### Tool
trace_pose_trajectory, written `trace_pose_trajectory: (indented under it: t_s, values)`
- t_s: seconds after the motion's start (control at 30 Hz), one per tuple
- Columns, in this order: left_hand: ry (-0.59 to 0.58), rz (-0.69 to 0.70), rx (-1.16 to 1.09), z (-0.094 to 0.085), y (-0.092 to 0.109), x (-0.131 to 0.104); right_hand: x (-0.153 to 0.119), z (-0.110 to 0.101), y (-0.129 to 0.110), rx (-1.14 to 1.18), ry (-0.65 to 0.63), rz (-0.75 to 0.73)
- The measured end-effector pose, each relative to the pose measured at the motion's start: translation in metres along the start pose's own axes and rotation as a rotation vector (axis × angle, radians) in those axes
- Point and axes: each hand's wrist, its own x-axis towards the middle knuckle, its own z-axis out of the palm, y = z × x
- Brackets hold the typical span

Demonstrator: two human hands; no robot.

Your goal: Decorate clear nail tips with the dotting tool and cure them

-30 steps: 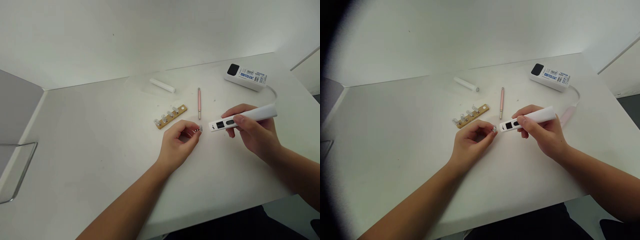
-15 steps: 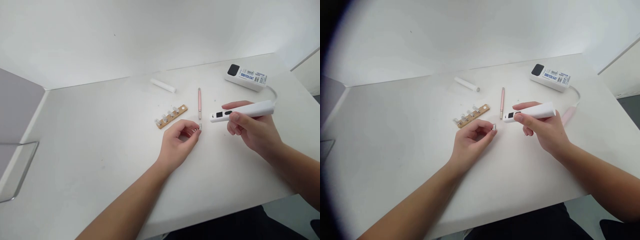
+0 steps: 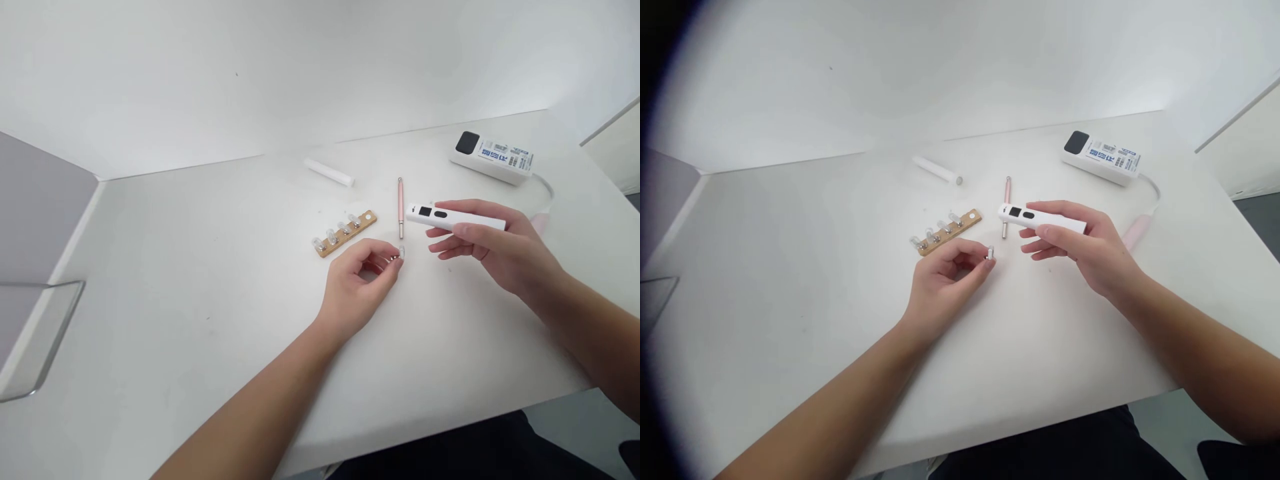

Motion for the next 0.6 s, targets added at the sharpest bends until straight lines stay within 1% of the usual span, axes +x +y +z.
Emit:
trace_pose_trajectory:
  t_s: [0.1,0.17,0.23,0.33,0.43,0.53,0.6]
  values:
    - [0.001,0.003,0.004,0.000,-0.001,0.000,0.005,-0.002,0.001,-0.090,0.096,-0.051]
    - [0.002,0.007,0.004,0.000,-0.001,0.000,0.009,-0.004,0.001,-0.185,0.134,-0.063]
    - [0.000,0.009,0.000,0.000,-0.002,0.000,0.013,-0.006,0.002,-0.396,0.167,-0.055]
    - [-0.002,0.008,0.000,0.000,-0.003,0.000,0.016,-0.010,0.003,-0.799,0.227,-0.075]
    - [0.000,0.010,-0.003,0.000,-0.003,-0.001,0.018,-0.013,0.005,-1.031,0.236,-0.133]
    - [0.000,0.007,-0.011,0.000,-0.002,-0.001,0.022,-0.017,0.011,-1.143,0.206,-0.188]
    - [0.002,0.004,-0.013,0.000,-0.001,-0.001,0.027,-0.020,0.016,-1.192,0.181,-0.252]
